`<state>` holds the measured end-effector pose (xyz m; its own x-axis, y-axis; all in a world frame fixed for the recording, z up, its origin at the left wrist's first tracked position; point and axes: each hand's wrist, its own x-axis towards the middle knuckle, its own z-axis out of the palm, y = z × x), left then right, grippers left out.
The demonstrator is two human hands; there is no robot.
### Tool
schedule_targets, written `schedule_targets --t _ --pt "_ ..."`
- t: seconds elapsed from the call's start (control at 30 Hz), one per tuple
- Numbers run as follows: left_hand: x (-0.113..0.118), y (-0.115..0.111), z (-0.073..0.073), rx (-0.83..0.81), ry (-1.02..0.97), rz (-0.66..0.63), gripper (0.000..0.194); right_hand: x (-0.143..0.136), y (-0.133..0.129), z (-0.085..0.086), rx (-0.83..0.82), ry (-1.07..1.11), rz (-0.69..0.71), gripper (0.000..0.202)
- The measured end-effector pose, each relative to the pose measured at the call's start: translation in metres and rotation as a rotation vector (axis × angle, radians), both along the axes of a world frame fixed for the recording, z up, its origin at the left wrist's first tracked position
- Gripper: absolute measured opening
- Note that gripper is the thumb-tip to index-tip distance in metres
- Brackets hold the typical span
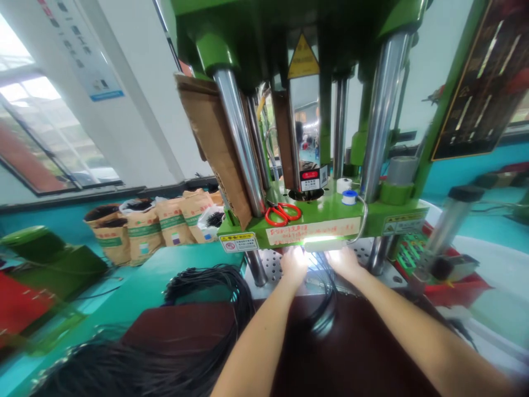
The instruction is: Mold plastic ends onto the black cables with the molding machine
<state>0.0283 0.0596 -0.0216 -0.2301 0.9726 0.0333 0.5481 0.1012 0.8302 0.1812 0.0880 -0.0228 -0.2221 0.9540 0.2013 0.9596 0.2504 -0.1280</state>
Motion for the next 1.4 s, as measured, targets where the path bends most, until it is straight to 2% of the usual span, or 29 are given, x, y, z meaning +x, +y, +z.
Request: schedule_targets --t 0.17,0.4,0.5,0.6,0.7,0.83,0.93,1.07,1.4 --pt "0.009 0.001 -0.009 0.114 0.255 -0.024 0.021 -0.009 -0.011 0.005 0.1 -0.025 0.088 0.023" --pt "0.009 0.009 -0.019 0.171 0.434 -0.018 0.029 -0.019 0.005 -0.01 0.152 -0.015 0.089 0.018" --pt "0.01 0.01 -0.015 0.166 0.514 -0.013 0.03 -0.02 0.01 -0.014 0.154 -0.003 0.069 0.012" --pt "0.013 0.007 -0.007 0.168 0.571 -0.003 0.026 -0.016 0.01 -0.011 0.173 0.017 0.08 0.015" --pt "0.022 0.0 -0.001 0.206 0.612 0.004 0.027 -0.011 0.006 -0.005 0.193 0.028 0.143 0.021" --pt "0.035 -0.007 -0.004 0.225 0.693 -0.032 0.03 -0.01 0.0 -0.003 0.19 0.01 0.251 0.024" --pt "0.034 -0.007 -0.007 0.198 0.702 -0.043 0.028 -0.016 0.0 -0.008 0.173 -0.014 0.275 0.023" --pt "0.029 -0.003 -0.007 0.206 0.695 -0.043 0.029 -0.024 0.001 -0.013 0.154 -0.021 0.237 0.018" --pt "0.026 0.009 -0.012 0.232 0.696 -0.062 0.031 -0.031 0.008 -0.012 0.147 0.026 0.149 0.014"
